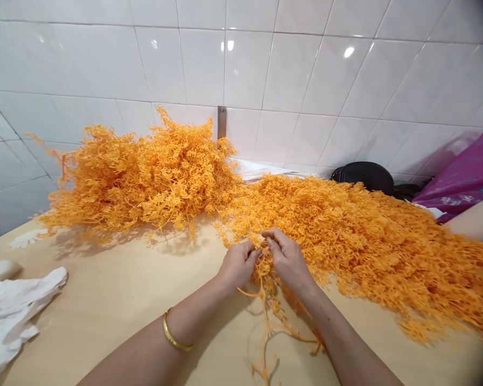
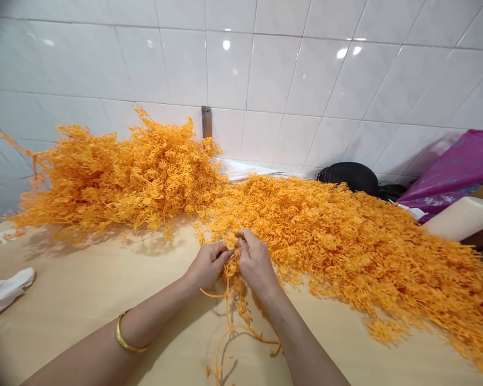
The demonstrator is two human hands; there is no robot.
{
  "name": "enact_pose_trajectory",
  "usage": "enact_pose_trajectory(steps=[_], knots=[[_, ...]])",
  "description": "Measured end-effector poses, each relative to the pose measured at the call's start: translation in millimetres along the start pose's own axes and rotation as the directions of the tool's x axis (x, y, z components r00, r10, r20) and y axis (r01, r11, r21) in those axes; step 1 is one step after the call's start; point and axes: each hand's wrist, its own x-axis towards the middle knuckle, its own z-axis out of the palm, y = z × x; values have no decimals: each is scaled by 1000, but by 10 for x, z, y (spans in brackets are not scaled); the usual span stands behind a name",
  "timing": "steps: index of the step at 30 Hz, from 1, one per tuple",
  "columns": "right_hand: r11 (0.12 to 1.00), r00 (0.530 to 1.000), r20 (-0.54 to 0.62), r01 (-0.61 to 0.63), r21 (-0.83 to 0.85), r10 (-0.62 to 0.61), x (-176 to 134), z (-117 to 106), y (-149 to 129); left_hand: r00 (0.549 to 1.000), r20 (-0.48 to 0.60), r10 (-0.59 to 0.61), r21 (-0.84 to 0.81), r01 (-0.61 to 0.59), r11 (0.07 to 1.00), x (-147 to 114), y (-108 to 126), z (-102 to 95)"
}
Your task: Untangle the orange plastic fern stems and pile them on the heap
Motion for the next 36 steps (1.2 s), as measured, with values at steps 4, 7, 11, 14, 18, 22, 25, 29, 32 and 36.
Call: enact_pose_trajectory(steps=[4, 7, 11, 14, 18, 22, 25, 29, 32, 36], knots=[[980, 998, 60, -13, -196, 25, -61, 28, -39, 984, -158, -79, -83, 66, 994, 91, -13, -73], [955, 980, 197, 50, -291, 8, -103, 41, -79, 935, -213, -284, -414, 177, 893, 161, 24, -143], [921, 965, 262, 102, -377, 0, -124, 79, -36, 932, -83, -352, -650, 217, 729, 173, 87, -188], [926, 977, 215, 81, -368, 0, -97, 85, 35, 950, 2, -313, -709, 222, 669, 137, 107, -146], [987, 992, 124, 20, -161, 0, -37, 57, 44, 958, -18, -286, -698, 193, 689, 82, 121, -61], [999, 989, 151, -7, 36, 2, -19, 67, -27, 975, -51, -216, -634, 136, 761, 40, 114, -12], [999, 981, 192, -9, 37, 1, -30, 104, -44, 985, -20, -171, -600, 125, 790, 30, 90, 5], [994, 965, 263, -9, 112, -21, -36, 127, -10, 989, 15, -148, -558, 131, 820, 38, 51, 16], [991, 962, 271, -11, 132, -26, -31, 126, 6, 990, -2, -140, -475, 123, 871, 40, 40, 21], [995, 975, 222, -51, 87, 30, -14, 131, 17, 989, -97, -107, -396, 61, 916, 6, 70, 37]])
